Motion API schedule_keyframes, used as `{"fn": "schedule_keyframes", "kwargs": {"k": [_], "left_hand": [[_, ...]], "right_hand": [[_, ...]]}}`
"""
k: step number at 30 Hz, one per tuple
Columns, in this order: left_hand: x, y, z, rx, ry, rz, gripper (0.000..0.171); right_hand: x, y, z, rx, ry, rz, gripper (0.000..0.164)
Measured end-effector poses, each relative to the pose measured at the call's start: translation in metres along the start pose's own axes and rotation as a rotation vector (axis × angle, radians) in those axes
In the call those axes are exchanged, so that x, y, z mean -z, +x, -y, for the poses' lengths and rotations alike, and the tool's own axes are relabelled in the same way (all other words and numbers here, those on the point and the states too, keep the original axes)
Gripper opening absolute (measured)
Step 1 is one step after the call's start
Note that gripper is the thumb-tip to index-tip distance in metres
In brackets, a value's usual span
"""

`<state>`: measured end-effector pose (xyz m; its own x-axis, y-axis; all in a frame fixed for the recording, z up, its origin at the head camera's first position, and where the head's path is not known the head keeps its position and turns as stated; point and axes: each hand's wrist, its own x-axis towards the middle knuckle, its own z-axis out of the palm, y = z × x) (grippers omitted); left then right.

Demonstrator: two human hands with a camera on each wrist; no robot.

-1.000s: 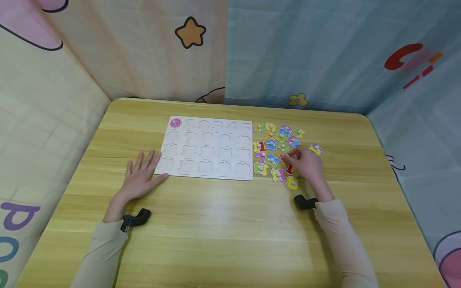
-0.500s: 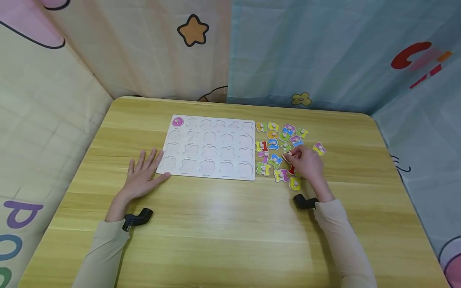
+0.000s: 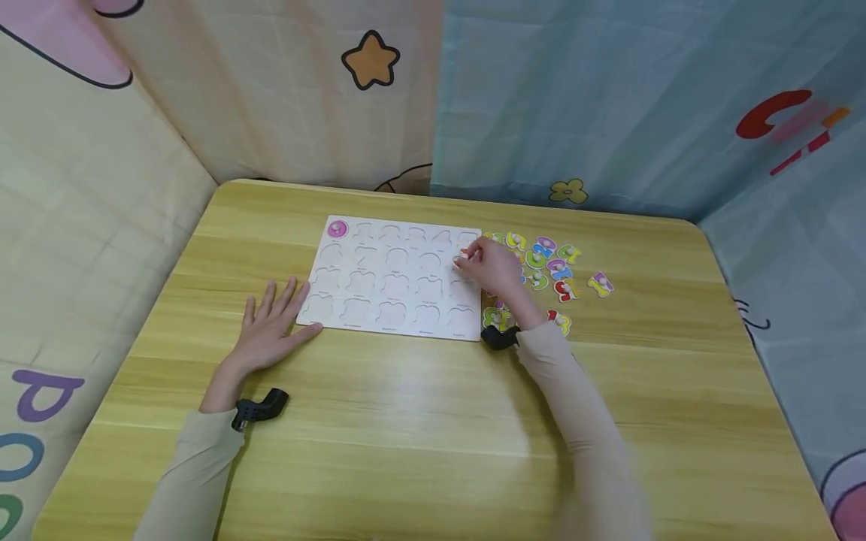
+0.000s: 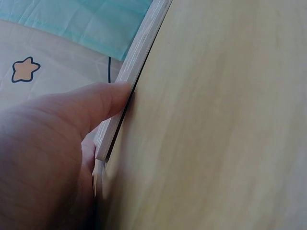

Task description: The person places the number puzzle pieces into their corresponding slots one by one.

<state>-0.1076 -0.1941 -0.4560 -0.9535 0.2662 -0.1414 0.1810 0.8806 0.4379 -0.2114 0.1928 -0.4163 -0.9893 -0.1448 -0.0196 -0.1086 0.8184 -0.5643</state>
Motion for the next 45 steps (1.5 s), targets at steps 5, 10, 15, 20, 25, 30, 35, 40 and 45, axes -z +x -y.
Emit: {"fn": "schedule_keyframes", "kwargs": {"k": [5, 10, 15, 20, 25, 30, 35, 40, 45], "left_hand": [[-0.002, 0.001, -0.003, -0.007, -0.005, -0.002, 0.081], [-0.001, 0.001, -0.004, -0.006, -0.002, -0.007, 0.081], [-0.003, 0.001, -0.004, -0.004, 0.012, -0.003, 0.081], [-0.002, 0.001, -0.004, -0.007, 0.019, -0.011, 0.081], [0.001, 0.0, -0.003, -0.009, 0.018, -0.018, 0.081], [0.001, -0.001, -0.002, -0.004, 0.018, -0.02, 0.081], [0.0, -0.001, 0.0, 0.003, 0.012, -0.021, 0.081], [0.0, -0.001, -0.001, 0.009, 0.011, -0.019, 0.081], [0.001, -0.001, -0.001, 0.012, 0.016, -0.017, 0.081]], "right_hand": [[-0.031, 0.041, 0.044, 0.012, -0.019, 0.056, 0.027], [-0.058, 0.074, 0.083, 0.056, -0.031, 0.108, 0.027], [-0.077, 0.092, 0.108, 0.062, -0.072, 0.138, 0.024], [-0.09, 0.1, 0.119, 0.043, -0.105, 0.136, 0.023], [-0.097, 0.104, 0.124, 0.022, -0.094, 0.125, 0.024], [-0.1, 0.103, 0.129, 0.007, -0.091, 0.114, 0.024], [-0.102, 0.102, 0.132, -0.01, -0.073, 0.107, 0.023], [-0.104, 0.102, 0.134, -0.033, -0.062, 0.101, 0.023], [-0.105, 0.103, 0.135, -0.072, -0.061, 0.117, 0.024]]}}
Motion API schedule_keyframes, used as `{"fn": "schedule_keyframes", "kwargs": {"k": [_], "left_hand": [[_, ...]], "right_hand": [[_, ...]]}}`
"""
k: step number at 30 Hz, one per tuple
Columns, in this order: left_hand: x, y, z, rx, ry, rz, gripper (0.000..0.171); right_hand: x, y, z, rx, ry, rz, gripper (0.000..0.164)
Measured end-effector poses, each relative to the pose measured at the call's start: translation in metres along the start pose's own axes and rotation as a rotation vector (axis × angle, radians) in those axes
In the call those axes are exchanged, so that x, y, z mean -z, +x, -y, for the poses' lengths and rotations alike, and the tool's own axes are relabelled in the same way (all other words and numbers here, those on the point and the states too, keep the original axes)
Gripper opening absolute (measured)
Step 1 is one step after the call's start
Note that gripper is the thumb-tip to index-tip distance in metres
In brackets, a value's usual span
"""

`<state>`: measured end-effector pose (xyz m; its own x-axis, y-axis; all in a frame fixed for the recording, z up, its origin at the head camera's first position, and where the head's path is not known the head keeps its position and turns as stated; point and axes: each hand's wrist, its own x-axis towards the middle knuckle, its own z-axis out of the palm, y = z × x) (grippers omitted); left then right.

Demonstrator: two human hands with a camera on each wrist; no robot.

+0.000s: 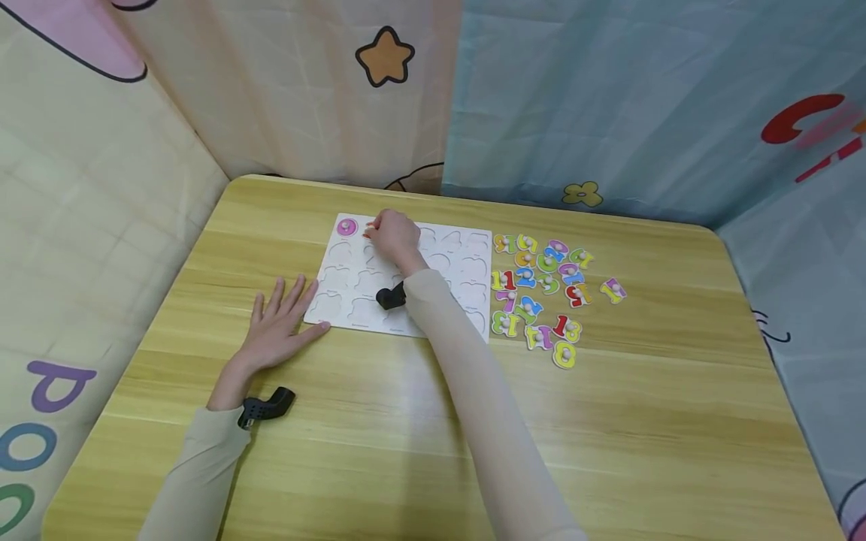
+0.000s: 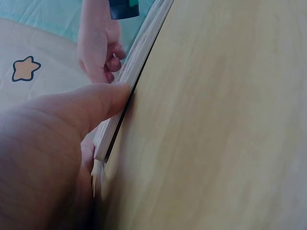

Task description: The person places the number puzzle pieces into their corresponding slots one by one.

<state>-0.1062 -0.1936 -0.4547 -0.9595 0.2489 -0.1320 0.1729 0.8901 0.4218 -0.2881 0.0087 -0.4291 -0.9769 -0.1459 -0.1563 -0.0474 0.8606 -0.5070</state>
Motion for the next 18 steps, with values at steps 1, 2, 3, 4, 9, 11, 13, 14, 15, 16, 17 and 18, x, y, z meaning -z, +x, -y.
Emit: {"fn": "schedule_keyframes", "kwargs": {"k": [1, 2, 3, 4, 9, 11, 13, 14, 15, 16, 17, 18], "left_hand": [[0.0, 0.0, 0.0, -0.003, -0.003, -0.001, 0.08], [0.0, 0.0, -0.001, -0.002, -0.003, 0.0, 0.08], [0.0, 0.0, -0.001, -0.002, -0.006, -0.001, 0.08], [0.0, 0.0, -0.001, -0.002, -0.006, -0.002, 0.08], [-0.001, 0.001, -0.001, -0.002, 0.001, 0.0, 0.081], [-0.003, 0.002, 0.0, -0.004, 0.002, 0.005, 0.081], [-0.004, 0.003, 0.0, -0.008, 0.001, 0.005, 0.081], [-0.005, 0.003, 0.001, -0.008, 0.004, 0.003, 0.081], [-0.005, 0.003, 0.001, -0.008, 0.002, 0.001, 0.081], [-0.005, 0.004, 0.002, -0.007, 0.001, 0.0, 0.081], [-0.005, 0.003, 0.002, -0.007, 0.001, -0.001, 0.081], [-0.005, 0.003, 0.003, -0.007, 0.002, -0.002, 0.081]], "right_hand": [[0.0, 0.0, 0.0, -0.007, -0.001, 0.001, 0.024], [-0.001, 0.001, -0.001, -0.012, 0.0, 0.002, 0.024], [-0.001, 0.001, -0.001, -0.015, -0.002, 0.0, 0.024], [-0.002, 0.002, -0.002, -0.018, -0.002, -0.005, 0.024], [-0.002, -0.002, -0.004, -0.034, 0.011, -0.012, 0.023], [-0.002, -0.006, -0.006, -0.031, 0.006, -0.016, 0.023], [0.0, -0.011, -0.009, -0.011, -0.011, -0.011, 0.024], [0.002, -0.013, -0.012, 0.004, -0.026, -0.005, 0.025], [0.003, -0.016, -0.015, 0.022, -0.034, 0.0, 0.027], [0.006, -0.019, -0.019, 0.042, -0.04, 0.006, 0.028], [0.008, -0.023, -0.024, 0.058, -0.041, 0.016, 0.029], [0.011, -0.027, -0.029, 0.072, -0.039, 0.023, 0.03]]}}
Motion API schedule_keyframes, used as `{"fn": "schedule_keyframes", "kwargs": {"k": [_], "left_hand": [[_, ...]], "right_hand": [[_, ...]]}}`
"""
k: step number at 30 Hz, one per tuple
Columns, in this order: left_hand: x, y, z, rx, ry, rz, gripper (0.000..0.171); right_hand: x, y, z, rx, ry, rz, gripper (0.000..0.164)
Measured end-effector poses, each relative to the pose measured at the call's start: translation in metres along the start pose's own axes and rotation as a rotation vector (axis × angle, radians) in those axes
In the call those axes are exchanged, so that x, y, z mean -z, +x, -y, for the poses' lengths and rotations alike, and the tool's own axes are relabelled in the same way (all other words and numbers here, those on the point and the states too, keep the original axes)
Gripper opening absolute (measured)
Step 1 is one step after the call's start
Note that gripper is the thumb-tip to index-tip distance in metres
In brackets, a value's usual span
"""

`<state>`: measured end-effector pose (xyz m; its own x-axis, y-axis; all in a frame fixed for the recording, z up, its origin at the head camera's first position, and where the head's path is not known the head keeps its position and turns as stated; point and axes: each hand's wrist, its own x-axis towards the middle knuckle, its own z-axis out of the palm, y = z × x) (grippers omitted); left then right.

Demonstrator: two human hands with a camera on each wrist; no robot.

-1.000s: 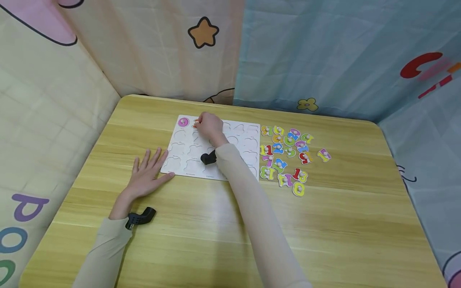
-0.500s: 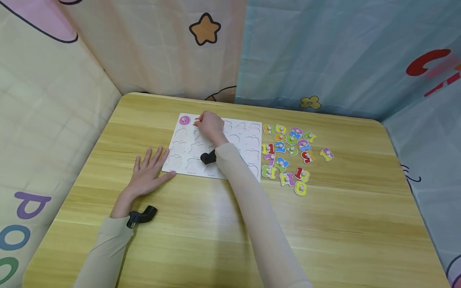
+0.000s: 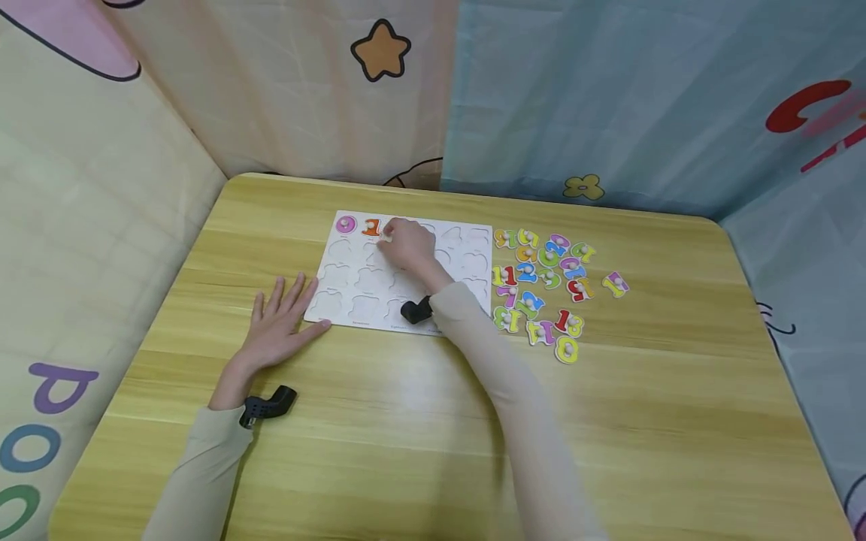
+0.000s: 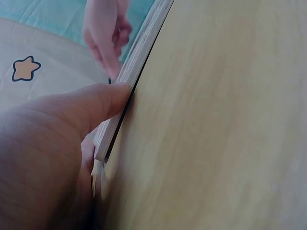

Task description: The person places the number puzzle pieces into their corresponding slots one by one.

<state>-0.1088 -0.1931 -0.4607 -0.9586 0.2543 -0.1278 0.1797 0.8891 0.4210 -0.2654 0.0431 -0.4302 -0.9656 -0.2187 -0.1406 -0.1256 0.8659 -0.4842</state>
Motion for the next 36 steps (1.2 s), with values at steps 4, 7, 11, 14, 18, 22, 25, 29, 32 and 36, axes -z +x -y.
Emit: {"fn": "schedule_keyframes", "kwargs": {"k": [4, 7, 11, 14, 18, 22, 25, 29, 32, 36], "left_hand": [[0.003, 0.0, -0.001, -0.003, -0.002, -0.001, 0.081], [0.003, -0.002, -0.001, -0.004, -0.001, -0.009, 0.081], [0.002, -0.004, 0.001, -0.003, -0.003, -0.017, 0.081], [0.002, -0.003, 0.001, -0.002, -0.009, -0.014, 0.081], [0.002, -0.003, 0.0, -0.007, -0.018, -0.01, 0.081], [0.002, -0.002, 0.0, -0.007, -0.017, -0.012, 0.08], [0.002, -0.002, 0.0, -0.003, -0.015, -0.012, 0.08], [0.002, -0.001, 0.0, -0.001, -0.016, -0.008, 0.08], [0.002, -0.001, 0.0, -0.002, -0.017, -0.002, 0.08], [0.003, -0.002, -0.001, 0.001, -0.015, 0.005, 0.08]], "right_hand": [[0.02, -0.022, -0.029, 0.015, 0.044, -0.013, 0.03], [0.038, -0.04, -0.054, -0.014, 0.09, -0.04, 0.031], [0.06, -0.061, -0.094, -0.033, 0.112, -0.116, 0.034], [0.076, -0.077, -0.126, -0.032, 0.11, -0.177, 0.036], [0.092, -0.096, -0.161, -0.058, 0.071, -0.197, 0.038], [0.102, -0.109, -0.182, -0.078, 0.028, -0.143, 0.039], [0.105, -0.115, -0.189, -0.084, 0.021, -0.098, 0.039], [0.104, -0.118, -0.193, -0.094, 0.011, -0.084, 0.039], [0.1, -0.118, -0.196, -0.105, 0.013, -0.084, 0.039], [0.095, -0.117, -0.197, -0.095, 0.023, -0.092, 0.037]]}}
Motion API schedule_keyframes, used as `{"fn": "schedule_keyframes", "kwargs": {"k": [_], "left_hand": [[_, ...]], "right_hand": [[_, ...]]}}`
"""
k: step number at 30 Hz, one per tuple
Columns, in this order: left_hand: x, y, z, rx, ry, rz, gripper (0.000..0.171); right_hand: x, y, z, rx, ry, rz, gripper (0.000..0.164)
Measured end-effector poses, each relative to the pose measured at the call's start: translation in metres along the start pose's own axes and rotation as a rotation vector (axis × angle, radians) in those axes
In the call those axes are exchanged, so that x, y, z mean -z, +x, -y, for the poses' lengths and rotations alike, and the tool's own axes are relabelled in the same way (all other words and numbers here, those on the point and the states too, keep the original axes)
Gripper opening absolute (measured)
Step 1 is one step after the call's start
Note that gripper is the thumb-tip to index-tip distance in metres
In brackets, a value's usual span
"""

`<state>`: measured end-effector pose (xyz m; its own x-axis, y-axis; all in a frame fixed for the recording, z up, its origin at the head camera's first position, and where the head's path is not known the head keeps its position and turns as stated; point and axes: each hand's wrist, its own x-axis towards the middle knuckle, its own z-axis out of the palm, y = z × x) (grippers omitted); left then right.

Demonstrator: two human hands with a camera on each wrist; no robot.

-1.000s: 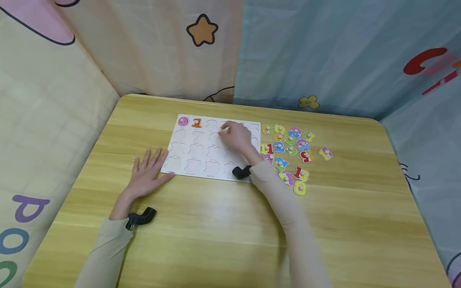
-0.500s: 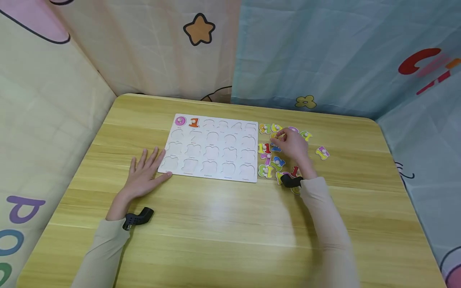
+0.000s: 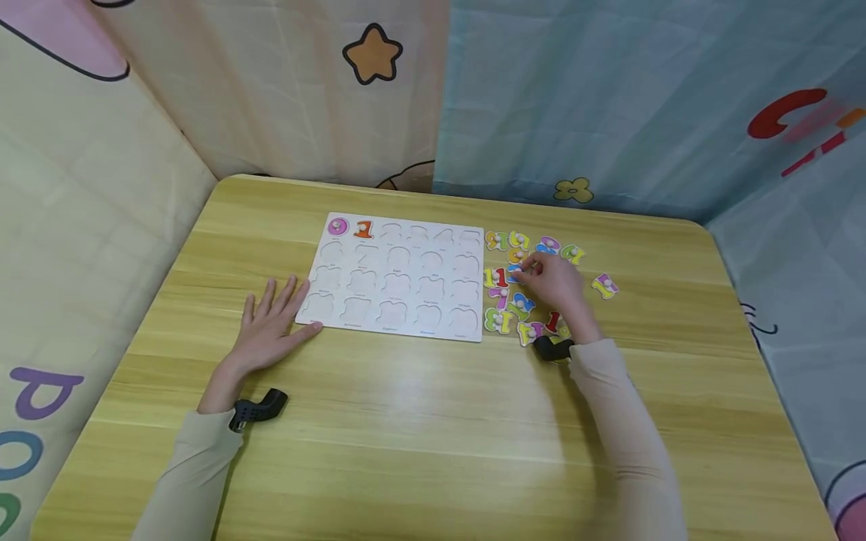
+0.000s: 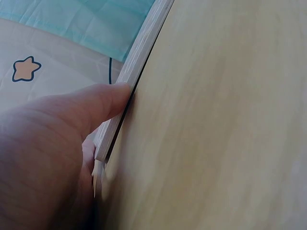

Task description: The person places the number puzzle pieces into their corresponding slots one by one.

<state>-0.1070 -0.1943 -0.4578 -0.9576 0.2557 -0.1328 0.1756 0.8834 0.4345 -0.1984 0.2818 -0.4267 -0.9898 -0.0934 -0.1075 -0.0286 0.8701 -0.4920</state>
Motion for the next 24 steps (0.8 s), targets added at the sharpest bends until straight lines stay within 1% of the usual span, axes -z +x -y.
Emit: {"fn": "schedule_keyframes", "kwargs": {"k": [6, 10, 14, 19, 24], "left_hand": [[0.001, -0.001, -0.001, 0.004, -0.007, 0.002, 0.08], [0.001, -0.001, -0.001, 0.003, -0.008, 0.005, 0.08], [0.0, 0.0, 0.0, 0.002, -0.005, 0.005, 0.08], [0.001, -0.001, -0.001, 0.001, -0.004, 0.001, 0.08], [0.001, -0.001, -0.002, -0.002, -0.006, 0.0, 0.081]], "right_hand": [[-0.003, 0.0, 0.002, 0.032, 0.005, -0.035, 0.035], [-0.001, -0.002, 0.003, 0.02, 0.011, -0.048, 0.035], [0.0, -0.002, 0.01, 0.007, 0.037, -0.052, 0.035], [-0.005, 0.009, 0.029, 0.033, 0.099, -0.022, 0.035], [-0.023, 0.029, 0.061, 0.052, 0.142, 0.015, 0.032]]}}
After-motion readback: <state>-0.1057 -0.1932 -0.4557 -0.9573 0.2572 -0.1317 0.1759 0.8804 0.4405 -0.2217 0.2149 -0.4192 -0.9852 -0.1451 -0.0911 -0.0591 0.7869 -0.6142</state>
